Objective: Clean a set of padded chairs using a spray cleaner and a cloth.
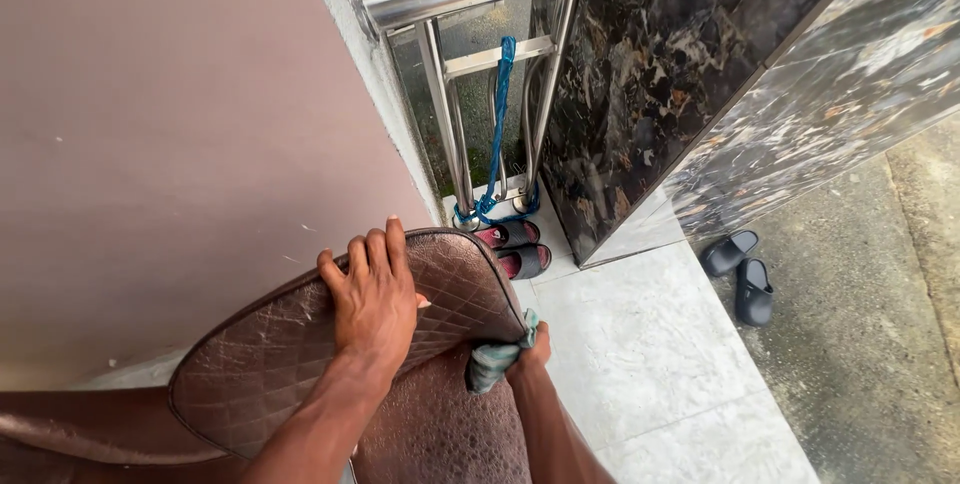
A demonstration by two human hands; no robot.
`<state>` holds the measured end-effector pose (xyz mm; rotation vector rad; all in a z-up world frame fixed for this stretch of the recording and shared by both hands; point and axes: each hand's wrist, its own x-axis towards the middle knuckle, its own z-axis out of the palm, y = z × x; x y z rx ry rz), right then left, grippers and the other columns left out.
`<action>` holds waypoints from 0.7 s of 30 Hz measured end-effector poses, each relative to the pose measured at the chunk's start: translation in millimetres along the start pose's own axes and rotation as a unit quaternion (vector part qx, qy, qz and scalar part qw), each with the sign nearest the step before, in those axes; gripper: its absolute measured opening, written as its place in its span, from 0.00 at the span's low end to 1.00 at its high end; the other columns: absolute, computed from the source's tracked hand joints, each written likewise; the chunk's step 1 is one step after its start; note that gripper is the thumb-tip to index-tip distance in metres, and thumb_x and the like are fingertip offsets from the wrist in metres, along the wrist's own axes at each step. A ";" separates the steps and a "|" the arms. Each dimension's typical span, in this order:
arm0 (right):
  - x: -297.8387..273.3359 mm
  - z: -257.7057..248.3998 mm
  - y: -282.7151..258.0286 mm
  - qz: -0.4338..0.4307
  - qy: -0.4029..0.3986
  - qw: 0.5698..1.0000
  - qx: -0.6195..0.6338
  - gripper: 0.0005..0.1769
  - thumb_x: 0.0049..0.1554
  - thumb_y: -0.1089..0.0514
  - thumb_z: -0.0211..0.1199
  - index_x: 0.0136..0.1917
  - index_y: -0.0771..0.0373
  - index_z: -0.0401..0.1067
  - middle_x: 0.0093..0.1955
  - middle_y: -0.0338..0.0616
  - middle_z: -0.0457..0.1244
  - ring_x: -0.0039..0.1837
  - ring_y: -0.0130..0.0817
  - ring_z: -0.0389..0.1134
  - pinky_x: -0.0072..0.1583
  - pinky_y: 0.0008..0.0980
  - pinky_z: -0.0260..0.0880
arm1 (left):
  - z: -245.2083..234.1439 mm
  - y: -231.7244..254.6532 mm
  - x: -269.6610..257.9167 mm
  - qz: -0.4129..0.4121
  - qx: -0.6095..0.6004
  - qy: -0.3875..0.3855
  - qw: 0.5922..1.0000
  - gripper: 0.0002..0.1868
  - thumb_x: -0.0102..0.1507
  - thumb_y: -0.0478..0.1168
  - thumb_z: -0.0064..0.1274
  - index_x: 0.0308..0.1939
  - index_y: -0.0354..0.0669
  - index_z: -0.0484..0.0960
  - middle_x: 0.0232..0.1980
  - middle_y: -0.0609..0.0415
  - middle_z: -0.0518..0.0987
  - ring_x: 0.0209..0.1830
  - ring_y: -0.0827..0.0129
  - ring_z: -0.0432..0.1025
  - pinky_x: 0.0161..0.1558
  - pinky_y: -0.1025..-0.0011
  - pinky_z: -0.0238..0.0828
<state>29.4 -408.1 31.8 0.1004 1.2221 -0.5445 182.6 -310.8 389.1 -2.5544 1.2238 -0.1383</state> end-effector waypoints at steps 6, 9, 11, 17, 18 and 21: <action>-36.7 31.2 28.1 -0.138 -0.055 0.982 0.117 0.29 0.67 0.37 0.37 0.64 0.59 0.67 0.68 0.54 0.63 0.68 0.53 0.65 0.72 0.55 0.62 | -7.9 -1.1 0.2 -0.012 -0.017 -0.042 0.999 0.64 0.52 0.65 0.65 0.78 0.34 0.48 0.61 0.46 0.67 0.65 0.56 0.61 0.65 0.37 0.49; -142.6 101.7 20.9 -0.098 -0.013 0.985 0.139 0.30 0.67 0.37 0.39 0.66 0.61 0.67 0.72 0.55 0.61 0.72 0.53 0.62 0.75 0.55 0.57 | -10.6 -5.8 0.1 0.003 -0.035 0.000 0.999 0.64 0.51 0.63 0.67 0.78 0.33 0.48 0.61 0.46 0.68 0.65 0.56 0.61 0.64 0.38 0.52; -180.8 132.2 25.8 -0.112 0.006 0.988 0.111 0.34 0.67 0.34 0.38 0.67 0.62 0.66 0.73 0.55 0.60 0.73 0.52 0.61 0.76 0.53 0.56 | -14.0 -13.3 1.4 0.011 -0.056 -0.026 0.998 0.63 0.52 0.57 0.68 0.78 0.34 0.46 0.63 0.46 0.67 0.67 0.56 0.60 0.66 0.38 0.52; -254.2 182.3 53.2 -0.177 0.009 0.984 -0.032 0.38 0.66 0.33 0.43 0.71 0.69 0.57 0.76 0.59 0.55 0.76 0.48 0.58 0.77 0.46 0.53 | -12.4 -61.5 -6.2 0.107 -0.220 -0.050 0.968 0.52 0.55 0.28 0.56 0.80 0.35 0.44 0.74 0.43 0.60 0.76 0.53 0.53 0.71 0.39 0.45; -274.6 190.8 55.8 -0.185 -0.004 0.981 -0.061 0.38 0.65 0.35 0.47 0.73 0.66 0.51 0.78 0.57 0.51 0.77 0.48 0.55 0.77 0.46 0.53 | -17.4 -72.8 -8.1 0.132 -0.313 -0.069 0.938 0.51 0.53 0.24 0.52 0.78 0.36 0.45 0.78 0.42 0.56 0.80 0.52 0.49 0.75 0.40 0.39; -296.6 176.1 58.0 -0.244 0.019 0.865 -0.438 0.36 0.68 0.39 0.48 0.70 0.75 0.60 0.69 0.68 0.61 0.68 0.53 0.64 0.71 0.48 0.61 | -11.0 -90.1 -30.4 0.055 -0.387 -0.067 0.918 0.47 0.58 0.27 0.48 0.80 0.39 0.46 0.79 0.44 0.57 0.80 0.54 0.51 0.79 0.44 0.40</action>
